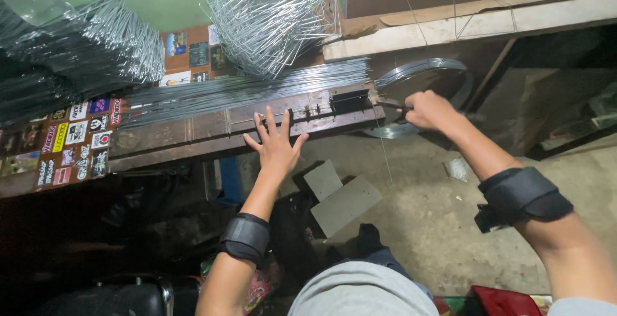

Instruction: The person bends metal wire into rectangular shapes using a manual jig.

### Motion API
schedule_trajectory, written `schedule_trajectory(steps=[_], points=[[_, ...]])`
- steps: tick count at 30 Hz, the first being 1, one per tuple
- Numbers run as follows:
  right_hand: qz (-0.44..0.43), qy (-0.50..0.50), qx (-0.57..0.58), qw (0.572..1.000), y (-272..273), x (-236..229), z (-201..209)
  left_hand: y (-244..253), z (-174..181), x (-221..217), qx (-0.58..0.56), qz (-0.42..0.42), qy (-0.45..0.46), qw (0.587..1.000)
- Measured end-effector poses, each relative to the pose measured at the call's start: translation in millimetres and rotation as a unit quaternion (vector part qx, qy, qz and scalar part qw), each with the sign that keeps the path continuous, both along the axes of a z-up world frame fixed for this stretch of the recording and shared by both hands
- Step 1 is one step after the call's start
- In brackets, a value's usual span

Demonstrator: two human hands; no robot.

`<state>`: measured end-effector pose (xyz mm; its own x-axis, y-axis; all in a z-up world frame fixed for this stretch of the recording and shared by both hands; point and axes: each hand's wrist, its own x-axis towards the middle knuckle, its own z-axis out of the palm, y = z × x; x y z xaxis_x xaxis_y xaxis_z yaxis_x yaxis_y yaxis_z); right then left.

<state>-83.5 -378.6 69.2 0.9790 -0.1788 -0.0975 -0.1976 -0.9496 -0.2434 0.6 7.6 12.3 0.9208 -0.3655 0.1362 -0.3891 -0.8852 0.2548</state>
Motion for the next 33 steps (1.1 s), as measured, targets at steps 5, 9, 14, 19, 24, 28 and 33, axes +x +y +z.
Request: schedule_trajectory(steps=[5, 9, 14, 19, 24, 28, 33], points=[[0.027, -0.009, 0.193, 0.981, 5, -24, -58, -1, 11, -4, 0.025, 0.003, 0.013, 1.0], [0.035, 0.004, 0.247, 0.968, 34, -43, -73, 1, 24, -5, 0.046, 0.004, 0.016, 0.999], [-0.021, -0.036, 0.365, 0.93, 51, -62, -88, 3, 22, -4, 0.051, -0.004, 0.005, 0.999], [-0.038, -0.075, 0.428, 0.9, 43, -67, -104, 2, 32, -5, 0.035, -0.003, 0.02, 0.999], [-0.045, -0.08, 0.435, 0.896, 31, -72, -84, 0, 52, -6, 0.022, -0.028, -0.066, 0.997], [-0.045, -0.086, 0.424, 0.901, 32, -82, -59, -5, 43, 1, -0.038, -0.119, -0.126, 0.984], [-0.009, -0.158, 0.374, 0.914, 27, -80, -34, -19, 73, -3, -0.042, -0.168, -0.184, 0.968]])
